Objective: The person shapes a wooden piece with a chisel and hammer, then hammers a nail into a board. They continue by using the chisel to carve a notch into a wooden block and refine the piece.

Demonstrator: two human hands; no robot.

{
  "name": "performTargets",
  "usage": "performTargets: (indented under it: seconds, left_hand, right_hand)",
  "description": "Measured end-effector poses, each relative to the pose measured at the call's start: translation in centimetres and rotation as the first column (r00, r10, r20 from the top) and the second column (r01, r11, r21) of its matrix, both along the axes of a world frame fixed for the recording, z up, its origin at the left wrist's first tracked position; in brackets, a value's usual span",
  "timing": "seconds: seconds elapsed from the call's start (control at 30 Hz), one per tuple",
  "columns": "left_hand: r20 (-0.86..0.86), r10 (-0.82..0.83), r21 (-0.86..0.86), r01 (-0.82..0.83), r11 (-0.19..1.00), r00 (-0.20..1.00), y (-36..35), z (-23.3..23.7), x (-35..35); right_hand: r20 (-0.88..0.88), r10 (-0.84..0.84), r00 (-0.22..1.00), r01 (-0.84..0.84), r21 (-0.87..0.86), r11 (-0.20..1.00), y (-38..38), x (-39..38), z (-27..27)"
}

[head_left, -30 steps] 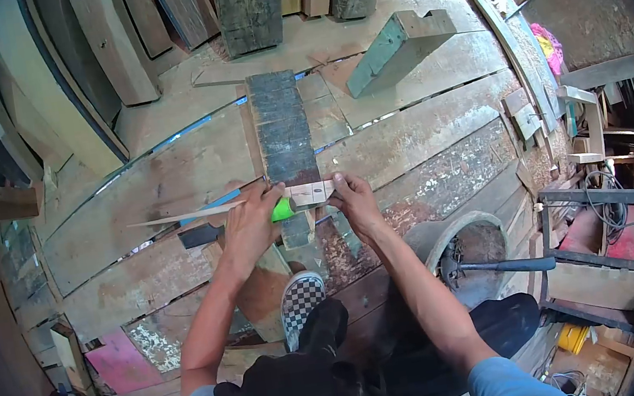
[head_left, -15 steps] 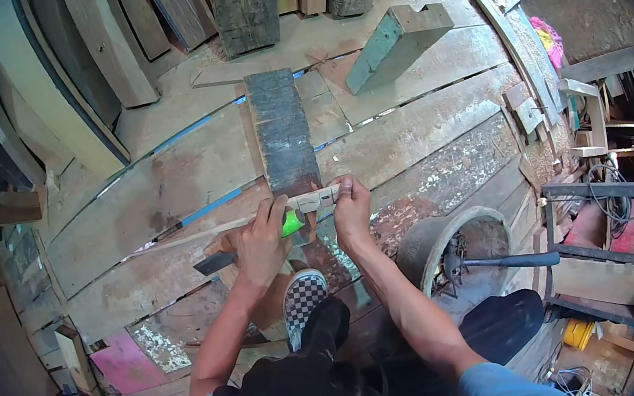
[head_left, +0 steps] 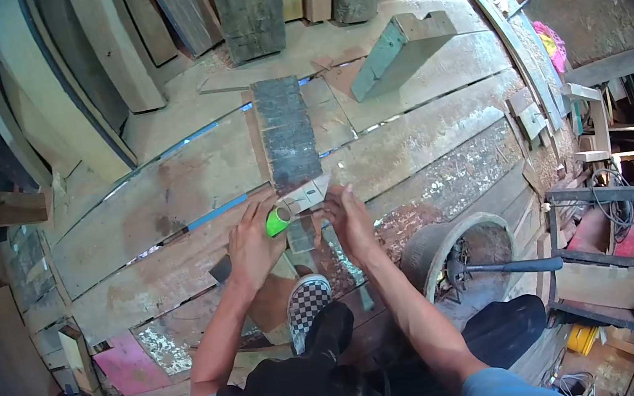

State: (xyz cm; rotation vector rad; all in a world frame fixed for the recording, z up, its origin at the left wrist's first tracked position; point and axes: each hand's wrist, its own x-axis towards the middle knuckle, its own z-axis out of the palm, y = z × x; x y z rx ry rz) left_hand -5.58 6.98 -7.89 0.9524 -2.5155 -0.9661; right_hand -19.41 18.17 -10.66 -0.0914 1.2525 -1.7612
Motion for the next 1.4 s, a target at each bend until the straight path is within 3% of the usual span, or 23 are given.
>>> performTargets:
  seconds: [0.07, 0.1, 0.13, 0.2, 0.3, 0.33, 0.4, 0.43, 0.47, 0.53, 0.6, 0.67, 0.8, 0.9, 0.97, 1.0, 1.03, 1.07, 1.1, 1.17, 1.27, 1.37, 1.4]
  left_hand:
    - [-0.091, 0.121, 0.038, -0.118, 0.992, 0.988, -0.4, 1.6, -0.1]
    - [-0.206, 0.159, 0.07, -0.148, 0.987, 0.965, -0.8, 2.7, -0.3]
    - [-0.207, 0.17, 0.059, -0.161, 0.985, 0.963, -1.1, 3.8, -0.5]
    - [-0.123, 0.283, 0.235, -0.25, 0.94, 0.951, -1.5, 5.4, -0.8]
    - [-0.172, 0.281, 0.194, -0.248, 0.949, 0.944, -1.7, 5.4, -1.0]
    - [-0.194, 0.289, 0.223, -0.244, 0.944, 0.938, -1.7, 5.7, -1.2]
    - [-0.201, 0.31, 0.204, -0.27, 0.941, 0.929, -1.7, 6.2, -1.4]
    - [-0.234, 0.342, 0.297, -0.268, 0.916, 0.91, -1.7, 6.1, -1.3]
    - [-0.264, 0.376, 0.389, -0.259, 0.884, 0.888, -1.6, 6.0, -1.3]
    - [-0.311, 0.405, 0.399, -0.269, 0.877, 0.86, -1.4, 5.5, -1.4]
    - [-0.356, 0.433, 0.41, -0.278, 0.869, 0.828, -1.3, 5.7, -1.3]
    - [-0.301, 0.404, 0.323, -0.306, 0.896, 0.864, -1.4, 6.3, -1.1]
    - [-0.228, 0.478, 0.455, -0.34, 0.823, 0.848, -1.7, 6.2, -0.9]
    - [-0.256, 0.517, 0.471, -0.361, 0.805, 0.817, -2.9, 5.1, -0.4]
    - [-0.333, 0.466, 0.239, -0.405, 0.882, 0.82, -4.6, 2.6, 0.8]
    - [-0.361, 0.555, 0.47, -0.368, 0.802, 0.749, -5.2, 1.5, 1.5]
    - [-0.323, 0.552, 0.525, -0.339, 0.78, 0.769, -5.0, 4.2, 1.2]
    - [-0.315, 0.55, 0.529, -0.337, 0.778, 0.774, -5.7, 3.5, 1.7]
    - [-0.219, 0.552, 0.308, -0.48, 0.821, 0.804, -5.4, 4.7, 1.6]
    - [-0.138, 0.554, 0.154, -0.535, 0.831, 0.821, -6.4, 4.1, 2.0]
    - [-0.197, 0.337, 0.083, -0.326, 0.942, 0.921, -5.3, 6.3, 2.4]
    - [-0.205, 0.304, 0.028, -0.305, 0.952, 0.93, -4.2, 7.7, 3.7]
    - [-0.295, 0.283, 0.071, -0.274, 0.959, 0.912, -3.8, 8.3, 4.2]
  right_hand:
    - [0.084, 0.065, 0.994, -0.063, -0.029, 0.998, 0.5, 1.2, -1.3]
    - [0.092, 0.197, 0.976, -0.196, -0.019, 0.98, 0.5, 2.3, -1.6]
    - [0.1, 0.326, 0.94, -0.327, -0.009, 0.945, 0.4, 3.5, -1.9]
    - [-0.224, 0.504, 0.834, -0.53, -0.07, 0.845, -0.1, 6.4, -2.3]
    - [-0.256, 0.553, 0.793, -0.585, -0.066, 0.808, -0.8, 11.0, -2.8]
    - [-0.265, 0.555, 0.789, -0.591, -0.076, 0.803, -1.1, 11.8, -2.8]
    - [-0.209, 0.552, 0.807, -0.551, 0.068, 0.832, -1.8, 12.4, -2.4]
    - [-0.294, 0.465, 0.835, -0.455, 0.106, 0.884, -2.2, 12.3, -1.7]
    - [-0.303, 0.464, 0.833, -0.457, 0.099, 0.884, -2.4, 12.0, -1.6]
    - [-0.335, 0.461, 0.821, -0.464, 0.079, 0.883, -2.5, 11.5, -1.2]
    - [-0.415, 0.475, 0.776, -0.476, 0.108, 0.873, -2.4, 11.3, -0.5]
    - [-0.545, 0.553, 0.63, -0.452, 0.322, 0.832, -2.4, 11.4, 0.4]
    - [-0.494, 0.621, 0.608, -0.423, 0.46, 0.78, -2.2, 11.6, 1.0]
    - [-0.425, 0.535, 0.73, -0.418, 0.341, 0.842, -1.5, 11.0, 1.6]
    - [-0.462, 0.465, 0.755, -0.359, 0.303, 0.883, -0.4, 10.6, 0.7]
    - [-0.508, 0.412, 0.756, -0.325, 0.256, 0.911, 0.4, 10.3, 0.3]
    - [-0.521, 0.311, 0.794, -0.261, 0.17, 0.95, 0.8, 9.6, 0.9]
    - [-0.51, 0.247, 0.824, -0.156, 0.215, 0.964, 1.6, 8.1, 1.6]
    - [-0.458, 0.311, 0.833, -0.237, 0.212, 0.948, 2.6, 6.6, 2.3]
    - [-0.294, 0.367, 0.882, -0.323, 0.189, 0.928, 4.7, 3.2, 4.7]
    - [-0.074, 0.31, 0.948, -0.285, 0.241, 0.928, 9.5, -2.6, 11.4]
    - [-0.102, -0.004, 0.995, 0.018, 0.137, 0.99, 16.4, -7.0, 14.5]
    - [-0.199, -0.121, 0.972, 0.146, 0.112, 0.983, 18.1, -7.9, 16.2]
